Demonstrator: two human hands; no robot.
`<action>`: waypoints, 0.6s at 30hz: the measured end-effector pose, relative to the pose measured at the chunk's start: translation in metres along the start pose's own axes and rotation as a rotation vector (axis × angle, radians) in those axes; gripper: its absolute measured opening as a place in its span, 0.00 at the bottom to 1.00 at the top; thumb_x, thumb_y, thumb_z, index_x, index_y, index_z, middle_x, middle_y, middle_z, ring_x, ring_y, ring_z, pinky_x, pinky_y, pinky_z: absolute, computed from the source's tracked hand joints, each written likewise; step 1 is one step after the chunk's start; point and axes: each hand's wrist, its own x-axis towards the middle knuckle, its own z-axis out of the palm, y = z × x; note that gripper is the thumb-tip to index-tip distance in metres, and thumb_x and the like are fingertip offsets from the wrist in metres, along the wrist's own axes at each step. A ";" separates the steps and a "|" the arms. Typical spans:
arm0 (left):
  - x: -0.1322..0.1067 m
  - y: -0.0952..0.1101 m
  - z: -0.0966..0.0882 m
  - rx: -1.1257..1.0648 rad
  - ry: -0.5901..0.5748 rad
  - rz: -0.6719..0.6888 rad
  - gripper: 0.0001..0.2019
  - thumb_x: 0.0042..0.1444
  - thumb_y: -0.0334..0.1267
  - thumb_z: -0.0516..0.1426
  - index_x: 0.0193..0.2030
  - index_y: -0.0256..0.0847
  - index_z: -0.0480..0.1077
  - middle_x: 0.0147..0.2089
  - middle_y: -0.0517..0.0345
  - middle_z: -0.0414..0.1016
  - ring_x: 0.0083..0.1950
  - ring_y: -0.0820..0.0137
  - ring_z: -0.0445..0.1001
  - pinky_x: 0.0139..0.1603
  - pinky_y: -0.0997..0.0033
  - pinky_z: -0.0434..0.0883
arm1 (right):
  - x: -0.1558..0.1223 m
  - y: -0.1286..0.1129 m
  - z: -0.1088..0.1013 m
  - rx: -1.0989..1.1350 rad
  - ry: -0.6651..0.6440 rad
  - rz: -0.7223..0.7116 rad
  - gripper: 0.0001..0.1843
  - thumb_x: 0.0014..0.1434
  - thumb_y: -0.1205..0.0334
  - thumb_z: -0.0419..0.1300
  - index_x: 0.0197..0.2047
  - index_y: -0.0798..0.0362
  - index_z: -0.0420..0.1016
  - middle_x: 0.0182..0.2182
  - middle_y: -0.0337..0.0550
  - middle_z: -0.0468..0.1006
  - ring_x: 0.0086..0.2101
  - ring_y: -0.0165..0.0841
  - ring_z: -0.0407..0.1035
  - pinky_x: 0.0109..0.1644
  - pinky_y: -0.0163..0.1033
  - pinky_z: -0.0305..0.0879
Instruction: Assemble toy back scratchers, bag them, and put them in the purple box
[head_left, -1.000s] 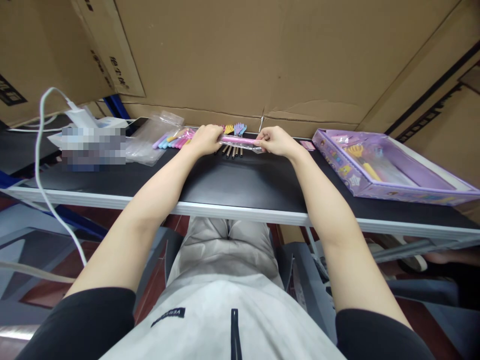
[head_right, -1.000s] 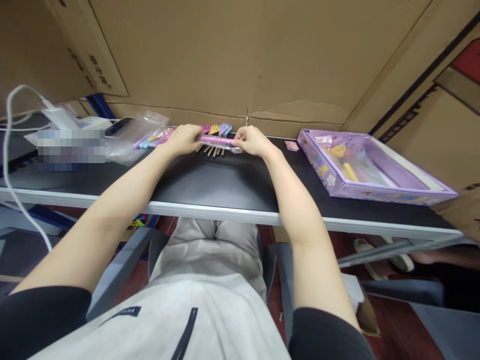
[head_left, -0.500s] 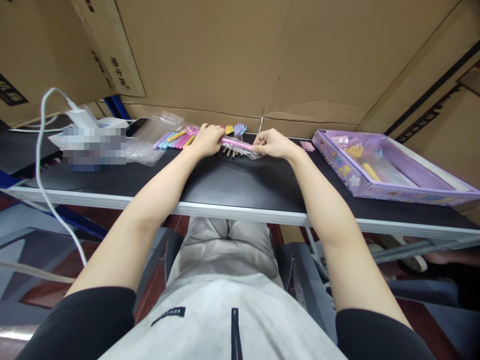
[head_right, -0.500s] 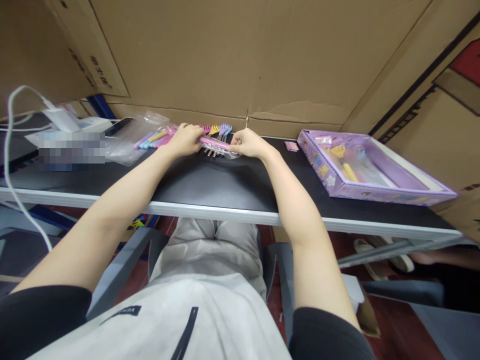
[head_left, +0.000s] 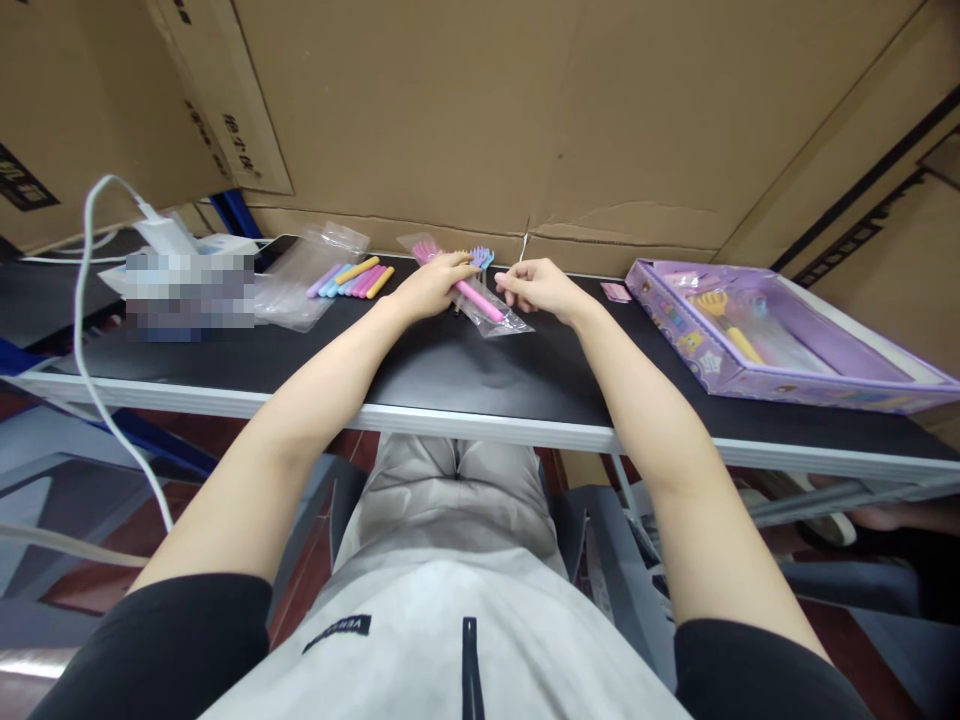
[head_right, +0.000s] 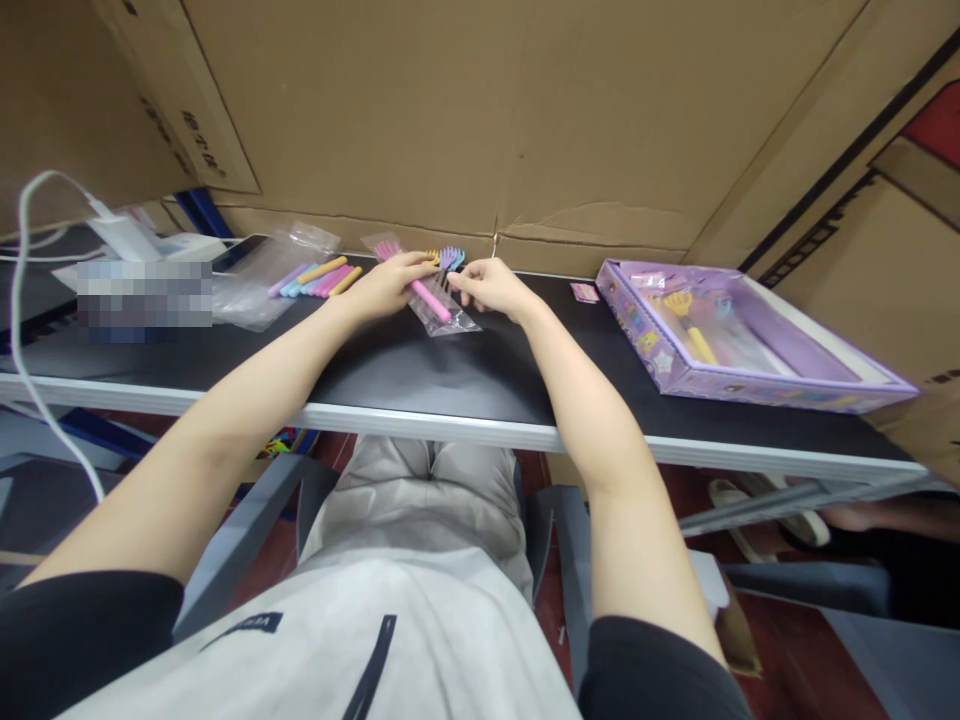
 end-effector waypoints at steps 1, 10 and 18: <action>0.001 0.002 0.002 -0.016 0.010 0.023 0.29 0.62 0.26 0.52 0.69 0.40 0.74 0.75 0.39 0.69 0.76 0.54 0.68 0.76 0.47 0.65 | 0.000 0.001 0.003 0.060 -0.031 0.054 0.30 0.61 0.34 0.71 0.31 0.56 0.76 0.20 0.40 0.75 0.18 0.24 0.59 0.23 0.33 0.54; 0.005 0.005 0.019 -0.153 0.039 0.152 0.30 0.62 0.29 0.55 0.72 0.36 0.69 0.78 0.34 0.65 0.79 0.50 0.64 0.79 0.41 0.62 | -0.007 -0.010 0.030 0.514 -0.247 0.280 0.14 0.67 0.64 0.71 0.29 0.60 0.81 0.23 0.45 0.80 0.21 0.27 0.71 0.26 0.30 0.67; 0.010 0.005 0.016 -0.353 0.258 -0.254 0.38 0.60 0.33 0.61 0.77 0.36 0.58 0.79 0.33 0.61 0.82 0.49 0.58 0.83 0.45 0.51 | -0.001 -0.005 0.028 0.627 -0.094 0.290 0.19 0.72 0.63 0.63 0.28 0.59 0.76 0.21 0.46 0.79 0.20 0.28 0.72 0.28 0.31 0.70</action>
